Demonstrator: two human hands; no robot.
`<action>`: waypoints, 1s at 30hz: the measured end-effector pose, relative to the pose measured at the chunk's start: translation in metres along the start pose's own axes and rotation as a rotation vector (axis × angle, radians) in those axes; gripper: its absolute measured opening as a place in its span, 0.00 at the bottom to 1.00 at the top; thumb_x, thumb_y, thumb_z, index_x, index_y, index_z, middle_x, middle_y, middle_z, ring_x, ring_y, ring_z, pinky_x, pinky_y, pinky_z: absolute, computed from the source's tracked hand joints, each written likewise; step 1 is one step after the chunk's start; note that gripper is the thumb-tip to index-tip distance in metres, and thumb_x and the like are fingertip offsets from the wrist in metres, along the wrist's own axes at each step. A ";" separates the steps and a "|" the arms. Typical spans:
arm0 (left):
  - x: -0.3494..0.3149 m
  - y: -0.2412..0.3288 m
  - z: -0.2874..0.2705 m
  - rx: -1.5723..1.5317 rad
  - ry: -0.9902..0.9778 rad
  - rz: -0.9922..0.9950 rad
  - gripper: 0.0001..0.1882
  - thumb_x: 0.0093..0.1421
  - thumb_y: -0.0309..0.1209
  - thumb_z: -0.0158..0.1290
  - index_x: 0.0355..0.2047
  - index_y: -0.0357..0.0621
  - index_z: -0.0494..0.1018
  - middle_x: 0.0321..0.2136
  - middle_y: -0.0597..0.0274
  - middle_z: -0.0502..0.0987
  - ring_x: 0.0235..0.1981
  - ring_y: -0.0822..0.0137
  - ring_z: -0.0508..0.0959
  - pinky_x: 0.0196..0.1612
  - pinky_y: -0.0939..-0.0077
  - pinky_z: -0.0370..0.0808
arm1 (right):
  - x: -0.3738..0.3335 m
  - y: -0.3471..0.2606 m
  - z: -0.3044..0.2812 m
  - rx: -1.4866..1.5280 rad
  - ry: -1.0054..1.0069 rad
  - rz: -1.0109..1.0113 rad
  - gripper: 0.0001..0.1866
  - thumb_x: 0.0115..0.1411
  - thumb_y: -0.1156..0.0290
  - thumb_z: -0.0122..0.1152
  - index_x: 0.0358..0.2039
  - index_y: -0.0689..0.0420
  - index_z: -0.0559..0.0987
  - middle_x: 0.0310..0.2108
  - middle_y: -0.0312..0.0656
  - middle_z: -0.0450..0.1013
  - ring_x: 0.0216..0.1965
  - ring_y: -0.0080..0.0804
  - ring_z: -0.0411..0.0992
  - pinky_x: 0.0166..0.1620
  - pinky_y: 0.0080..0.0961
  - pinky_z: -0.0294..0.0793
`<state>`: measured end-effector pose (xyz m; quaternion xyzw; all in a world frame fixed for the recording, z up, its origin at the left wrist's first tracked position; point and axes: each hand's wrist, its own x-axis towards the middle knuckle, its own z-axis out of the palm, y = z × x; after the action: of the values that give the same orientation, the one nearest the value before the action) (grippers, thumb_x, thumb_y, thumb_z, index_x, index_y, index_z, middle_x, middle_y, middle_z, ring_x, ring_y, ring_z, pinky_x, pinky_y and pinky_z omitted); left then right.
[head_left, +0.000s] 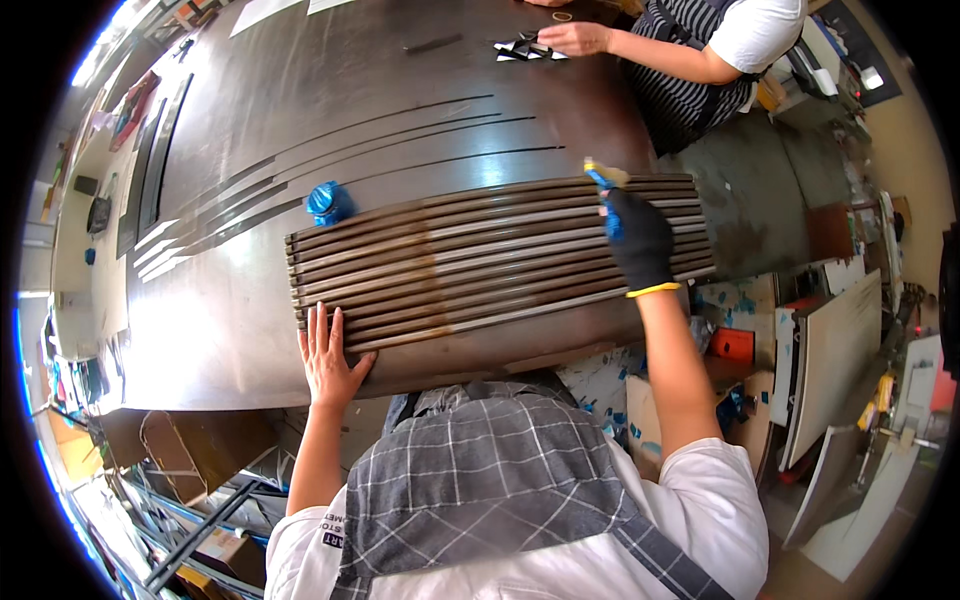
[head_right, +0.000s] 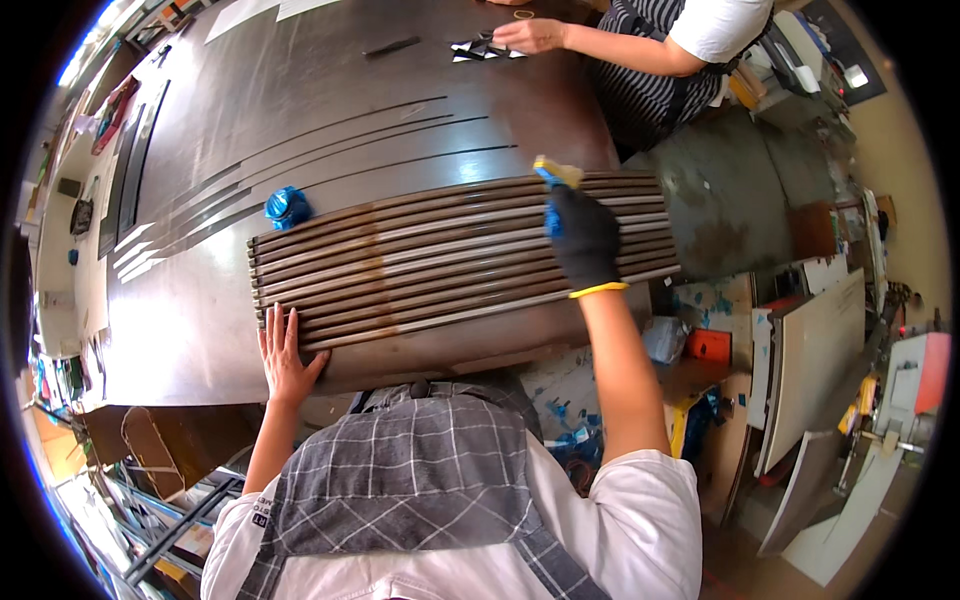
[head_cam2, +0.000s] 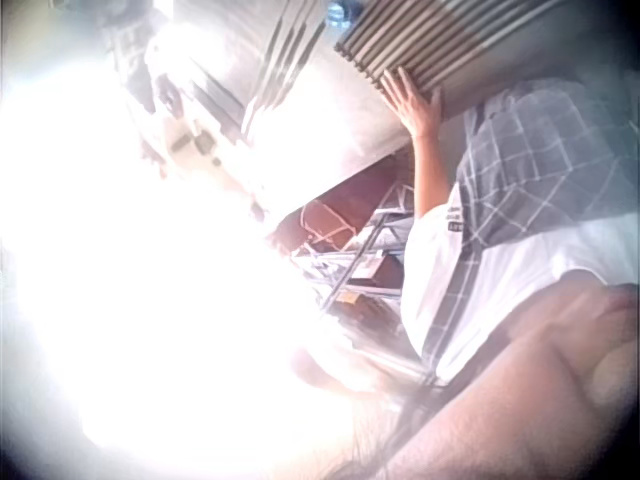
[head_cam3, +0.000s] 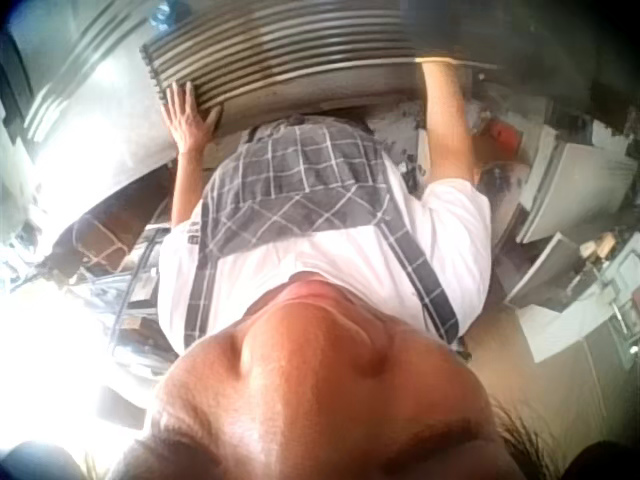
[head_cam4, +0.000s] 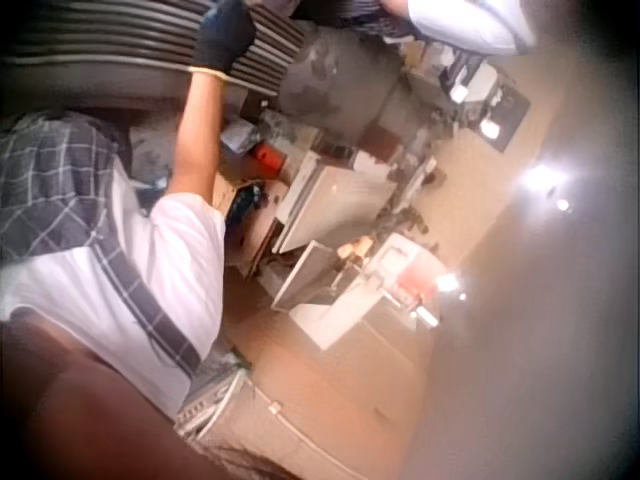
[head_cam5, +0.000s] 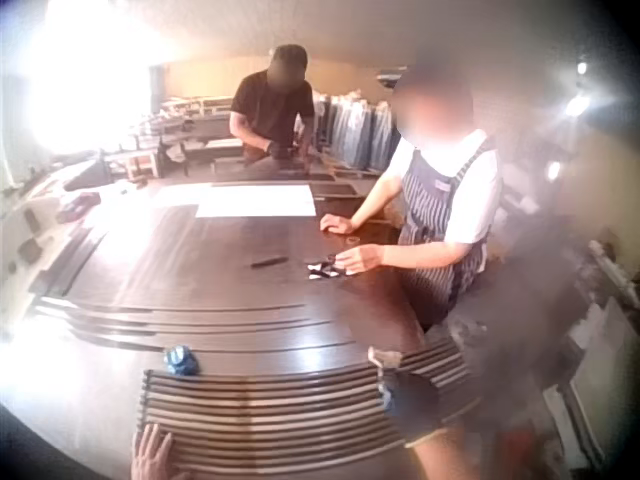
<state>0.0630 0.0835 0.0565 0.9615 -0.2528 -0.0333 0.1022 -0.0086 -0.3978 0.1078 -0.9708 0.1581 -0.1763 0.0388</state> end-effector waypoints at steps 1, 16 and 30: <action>0.008 -0.016 -0.009 0.000 -0.025 0.031 0.50 0.42 0.42 0.65 0.64 0.50 0.53 0.66 0.53 0.48 0.67 0.53 0.47 0.66 0.50 0.43 | 0.003 -0.039 0.001 0.037 0.016 -0.053 0.10 0.55 0.66 0.58 0.38 0.49 0.75 0.29 0.45 0.74 0.30 0.45 0.74 0.32 0.39 0.72; 0.022 -0.085 -0.002 -0.216 -0.022 0.307 0.47 0.42 0.46 0.64 0.62 0.50 0.57 0.64 0.50 0.52 0.66 0.50 0.50 0.65 0.50 0.47 | -0.066 -0.178 0.031 1.432 0.508 1.066 0.08 0.55 0.74 0.56 0.35 0.59 0.75 0.19 0.38 0.71 0.15 0.23 0.68 0.20 0.17 0.67; 0.012 -0.083 -0.001 -0.170 0.058 0.329 0.44 0.46 0.49 0.61 0.62 0.50 0.58 0.64 0.52 0.53 0.66 0.52 0.51 0.64 0.49 0.49 | -0.203 -0.185 -0.028 1.128 0.809 1.203 0.11 0.55 0.69 0.58 0.36 0.61 0.78 0.23 0.42 0.75 0.18 0.26 0.73 0.23 0.19 0.74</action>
<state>0.1135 0.1481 0.0394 0.8956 -0.4000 -0.0097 0.1944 -0.1442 -0.1581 0.0913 -0.4265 0.5287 -0.5036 0.5337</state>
